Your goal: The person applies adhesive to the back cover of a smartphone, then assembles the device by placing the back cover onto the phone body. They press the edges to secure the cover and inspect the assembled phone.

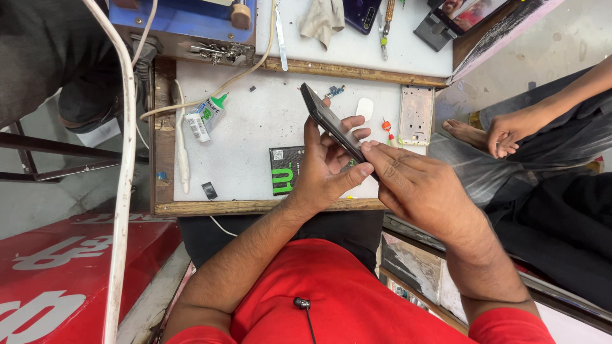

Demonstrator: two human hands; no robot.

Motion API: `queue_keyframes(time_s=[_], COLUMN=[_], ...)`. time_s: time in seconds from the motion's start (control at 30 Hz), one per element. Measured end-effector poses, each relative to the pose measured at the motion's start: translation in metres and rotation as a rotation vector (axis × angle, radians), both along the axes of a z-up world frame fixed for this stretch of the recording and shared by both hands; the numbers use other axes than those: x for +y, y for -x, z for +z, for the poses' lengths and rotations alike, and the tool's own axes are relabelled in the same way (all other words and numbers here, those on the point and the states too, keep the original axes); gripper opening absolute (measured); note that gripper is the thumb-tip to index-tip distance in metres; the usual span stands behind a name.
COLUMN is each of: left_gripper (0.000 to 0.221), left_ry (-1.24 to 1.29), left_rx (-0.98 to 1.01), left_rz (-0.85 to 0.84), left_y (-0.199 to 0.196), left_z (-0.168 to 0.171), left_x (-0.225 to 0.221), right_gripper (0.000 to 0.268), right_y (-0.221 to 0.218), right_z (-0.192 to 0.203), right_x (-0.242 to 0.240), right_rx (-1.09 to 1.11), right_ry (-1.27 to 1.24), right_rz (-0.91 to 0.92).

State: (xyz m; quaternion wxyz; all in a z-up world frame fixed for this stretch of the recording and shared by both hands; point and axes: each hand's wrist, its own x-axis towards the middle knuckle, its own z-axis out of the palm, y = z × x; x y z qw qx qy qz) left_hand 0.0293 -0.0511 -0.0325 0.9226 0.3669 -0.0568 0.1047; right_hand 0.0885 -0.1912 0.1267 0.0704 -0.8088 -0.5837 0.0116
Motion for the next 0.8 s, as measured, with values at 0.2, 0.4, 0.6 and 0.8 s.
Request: queue_keyframes(time_s=[0.2,0.4,0.6,0.8], left_gripper=[0.109,0.114,0.11,0.1], left_ry=[0.027,0.058,0.027,0.123], left_rx=[-0.027,-0.038,-0.07,-0.06], left_rz=[0.007,0.0,0.004,0.015], left_y=[0.0,0.002,0.001,0.002], left_z=[-0.002,0.0,-0.001,-0.006], left_x=[-0.002,-0.002,-0.002,-0.008], right_gripper=[0.067,0.069,0.065,0.056], right_y=[-0.002,-0.001,0.001,0.006], right_z=[-0.003,-0.01,-0.023,-0.019], right_x=[-0.004,-0.013,-0.022,-0.009], right_rx=[0.006,0.064,0.081,0.027], right_ry=[-0.022,-0.06,-0.118,-0.174], right_rz=[-0.003,-0.097,-0.203,-0.176])
